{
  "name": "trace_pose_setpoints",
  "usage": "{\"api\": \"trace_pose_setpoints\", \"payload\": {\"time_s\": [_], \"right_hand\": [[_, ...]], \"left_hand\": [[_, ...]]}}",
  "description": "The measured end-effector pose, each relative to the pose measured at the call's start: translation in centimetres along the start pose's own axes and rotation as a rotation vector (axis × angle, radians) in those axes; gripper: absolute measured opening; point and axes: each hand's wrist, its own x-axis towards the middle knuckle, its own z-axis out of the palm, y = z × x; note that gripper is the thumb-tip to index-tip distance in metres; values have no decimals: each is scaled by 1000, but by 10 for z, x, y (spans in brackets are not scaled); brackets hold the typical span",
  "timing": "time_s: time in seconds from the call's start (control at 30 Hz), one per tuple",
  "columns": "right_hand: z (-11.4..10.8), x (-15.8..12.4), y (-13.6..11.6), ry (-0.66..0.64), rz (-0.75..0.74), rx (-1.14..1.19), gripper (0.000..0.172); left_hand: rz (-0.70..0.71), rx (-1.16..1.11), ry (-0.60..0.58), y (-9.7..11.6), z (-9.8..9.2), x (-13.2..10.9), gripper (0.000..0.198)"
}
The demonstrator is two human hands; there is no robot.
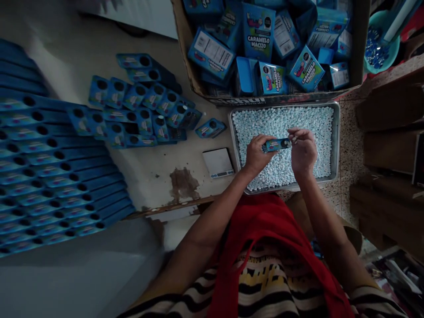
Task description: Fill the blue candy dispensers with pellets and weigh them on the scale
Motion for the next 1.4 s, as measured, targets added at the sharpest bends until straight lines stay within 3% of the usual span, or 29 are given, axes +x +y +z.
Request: {"api": "trace_pose_setpoints", "payload": {"time_s": [0.17, 0.27, 0.37, 0.5, 0.6, 0.7, 0.77, 0.83, 0.93, 1.0, 1.07, 1.17, 1.27, 1.4], "right_hand": [[-6, -5, 12, 55, -12, -66, 22], [-20, -8, 23, 91, -59, -190, 38], [-26, -18, 33, -125, -103, -531, 62], [-16, -35, 34, -450, -227, -1107, 80], [-15, -34, 25, -474, -314, -1170, 78], [-33, -13, 23, -163, -318, -941, 68], [-49, 6, 33, -58, -261, -901, 58], [-58, 22, 55, -158, -170, -1020, 52], [-52, 31, 97, -351, -44, -1145, 44], [-43, 31, 116, -331, 28, -1062, 29], [-37, 29, 121, -219, 102, -953, 24], [-37, 26, 101, -139, 189, -756, 37], [-34, 19, 60, -346, 154, -611, 33], [-17, 8, 10, -625, -16, -878, 10]], "left_hand": [[-43, -1, -19, 1, -1, 5, 42], [-49, 10, 3, 2, -4, 8, 41], [-58, -20, 32, 0, -2, 7, 36], [-139, -123, 89, -8, 12, 3, 28], [-137, -182, 85, -14, 17, -1, 26], [-133, -246, 75, -18, 5, -4, 31], [-159, -294, 64, -21, -14, -6, 35], [-173, -334, 20, -23, -36, -8, 37], [-200, -420, -32, -28, -62, -12, 42], [-239, -485, -7, -31, -72, -15, 47], [-280, -495, 27, -35, -76, -19, 54], [-294, -383, 48, -35, -74, -23, 61], [-224, -188, 62, -30, -70, -24, 56], [-139, -12, 26, -19, -61, -22, 44]]}}
